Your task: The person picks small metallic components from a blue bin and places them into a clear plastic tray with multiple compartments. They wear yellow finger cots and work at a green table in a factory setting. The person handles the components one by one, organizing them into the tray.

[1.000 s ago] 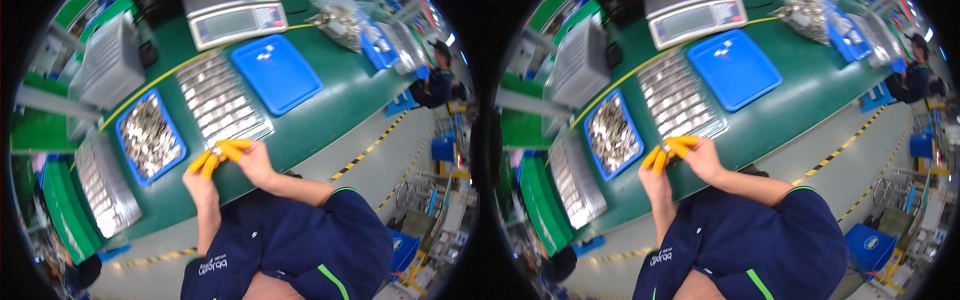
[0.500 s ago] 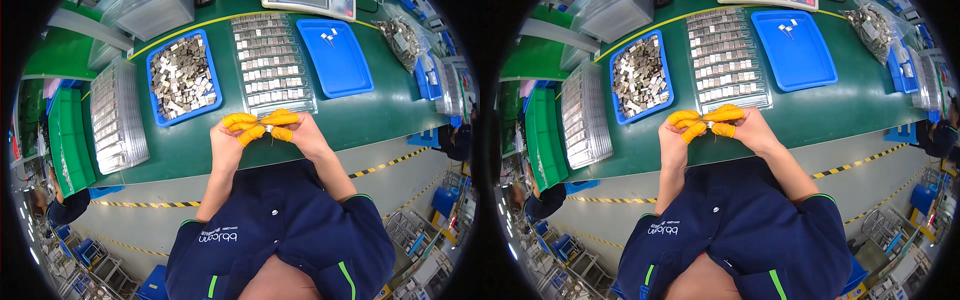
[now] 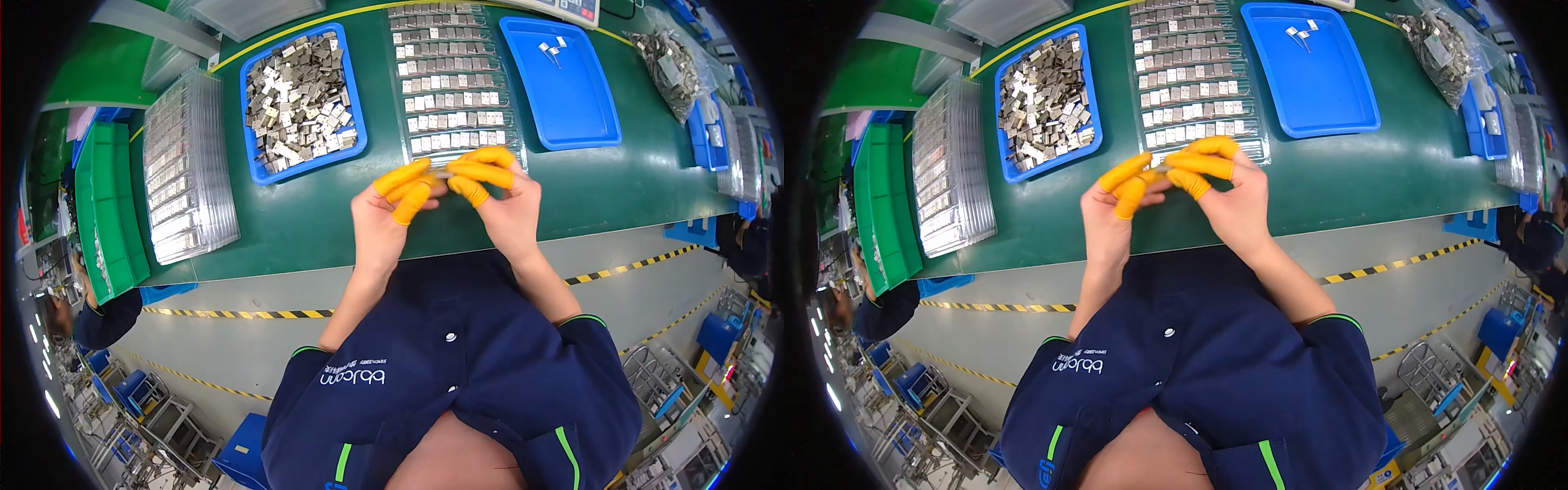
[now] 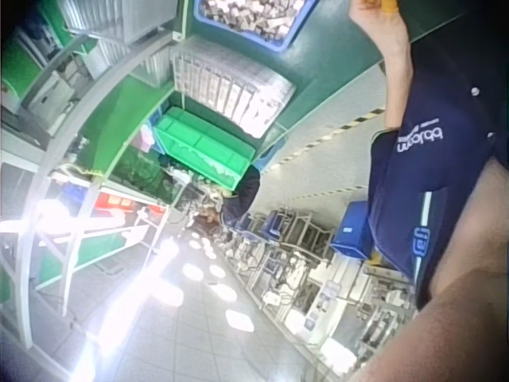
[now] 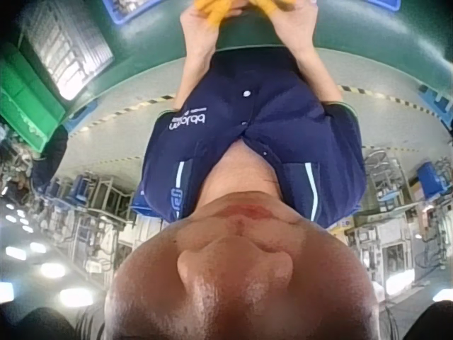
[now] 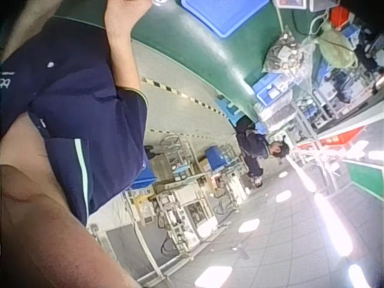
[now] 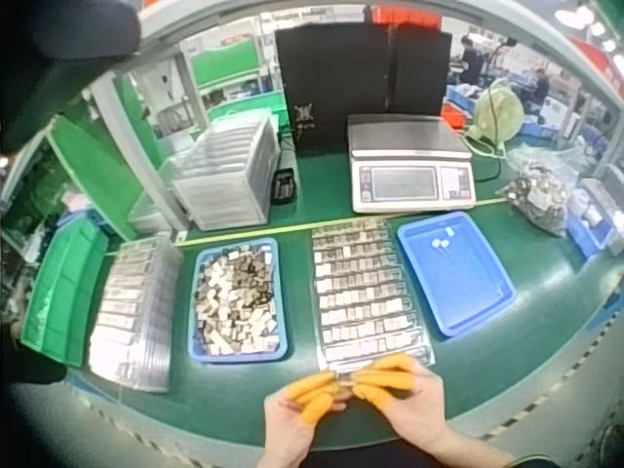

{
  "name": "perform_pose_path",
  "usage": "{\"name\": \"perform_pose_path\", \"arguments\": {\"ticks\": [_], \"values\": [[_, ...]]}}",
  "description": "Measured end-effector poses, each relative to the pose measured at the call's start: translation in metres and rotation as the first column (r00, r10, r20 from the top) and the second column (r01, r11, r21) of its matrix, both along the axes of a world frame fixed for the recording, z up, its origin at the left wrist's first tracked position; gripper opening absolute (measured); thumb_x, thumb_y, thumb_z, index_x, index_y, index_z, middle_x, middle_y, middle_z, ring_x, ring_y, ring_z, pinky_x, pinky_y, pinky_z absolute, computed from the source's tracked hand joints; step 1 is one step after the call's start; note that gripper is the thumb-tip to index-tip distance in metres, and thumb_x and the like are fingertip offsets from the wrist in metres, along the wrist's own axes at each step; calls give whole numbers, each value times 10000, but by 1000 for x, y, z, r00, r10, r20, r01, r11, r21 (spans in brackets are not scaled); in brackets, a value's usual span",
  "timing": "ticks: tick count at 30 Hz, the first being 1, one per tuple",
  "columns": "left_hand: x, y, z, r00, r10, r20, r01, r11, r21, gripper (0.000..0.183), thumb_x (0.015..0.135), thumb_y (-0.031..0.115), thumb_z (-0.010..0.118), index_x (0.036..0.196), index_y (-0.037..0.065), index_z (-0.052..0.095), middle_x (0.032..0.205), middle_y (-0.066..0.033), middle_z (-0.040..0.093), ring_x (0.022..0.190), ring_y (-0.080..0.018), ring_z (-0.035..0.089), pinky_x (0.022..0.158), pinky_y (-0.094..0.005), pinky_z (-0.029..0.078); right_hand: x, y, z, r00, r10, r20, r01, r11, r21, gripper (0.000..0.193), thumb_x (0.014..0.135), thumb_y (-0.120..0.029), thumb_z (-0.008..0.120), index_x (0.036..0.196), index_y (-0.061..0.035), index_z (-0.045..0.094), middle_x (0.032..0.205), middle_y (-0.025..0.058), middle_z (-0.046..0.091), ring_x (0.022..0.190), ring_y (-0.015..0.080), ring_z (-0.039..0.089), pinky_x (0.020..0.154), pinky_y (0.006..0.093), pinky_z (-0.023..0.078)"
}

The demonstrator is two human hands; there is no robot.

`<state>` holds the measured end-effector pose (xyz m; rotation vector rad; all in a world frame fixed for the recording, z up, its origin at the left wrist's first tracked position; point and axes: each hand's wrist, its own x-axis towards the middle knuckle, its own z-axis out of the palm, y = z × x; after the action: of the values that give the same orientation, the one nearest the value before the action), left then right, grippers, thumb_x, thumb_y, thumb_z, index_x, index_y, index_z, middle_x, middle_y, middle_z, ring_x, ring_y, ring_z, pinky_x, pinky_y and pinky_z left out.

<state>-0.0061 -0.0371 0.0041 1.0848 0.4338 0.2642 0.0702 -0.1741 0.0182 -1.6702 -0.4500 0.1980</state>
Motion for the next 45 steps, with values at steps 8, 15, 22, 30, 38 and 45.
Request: {"name": "perform_pose_path", "arguments": {"ticks": [8, 15, 22, 30, 38, 45], "values": [[-15, 57, -9, 874, 477, 94, -445, 707, 550, 198, 840, 56, 627, 1010, -47, 629, 909, -116, 663, 769, -138, 639, 619, -192, 461, 9, 11, -22, 674, 89, 733, 299, 875, -380, 133, 624, -132, 721, 752, -106, 696, 844, -21, 615, 874, 181, 533, 825, 371, 345], [2, 92, 7, 911, 402, 94, -173, 165, 971, 207, 695, 66, 738, 897, 49, 695, 803, -87, 662, 760, -206, 602, 776, -300, 479, 10, 10, -25, 736, 148, 660, 182, 897, -403, 147, 625, -161, 743, 755, -113, 694, 850, -17, 621, 878, 188, 528, 838, 366, 340], [13, 119, 24, 964, 112, -239, 229, 92, 969, 198, 641, 160, 760, 791, 42, 708, 775, -108, 639, 788, -279, 564, 762, -373, 440, 56, -35, -15, 763, -48, 645, 334, 883, -329, 126, 698, -122, 717, 814, -93, 675, 872, 21, 650, 881, 223, 556, 833, 359, 363], [6, 110, 18, 980, 69, -186, 179, 102, 979, 241, 663, 102, 755, 880, 27, 684, 922, -93, 634, 922, -255, 547, 816, -332, 438, 171, -86, -18, 870, -159, 467, 413, 752, -513, 279, 789, -192, 662, 1016, -30, 652, 983, 156, 637, 900, 277, 608, 798, 347, 464], [6, 112, 10, 987, 78, -140, 108, 321, 941, 206, 650, 66, 754, 836, 10, 686, 887, -99, 661, 841, -246, 606, 769, -318, 471, 222, -43, -26, 822, 37, 569, 422, 631, -651, 202, 735, -208, 689, 830, -30, 698, 837, 136, 659, 809, 290, 617, 748, 380, 468], [-2, 115, 1, 951, 309, 0, -208, 640, 740, 190, 739, 26, 706, 918, -26, 667, 944, -99, 663, 830, -179, 625, 756, -258, 483, 217, -49, -22, 562, 159, 812, 636, 544, -547, 161, 752, -192, 663, 850, -70, 702, 798, 111, 662, 735, 271, 606, 702, 387, 431]]}}
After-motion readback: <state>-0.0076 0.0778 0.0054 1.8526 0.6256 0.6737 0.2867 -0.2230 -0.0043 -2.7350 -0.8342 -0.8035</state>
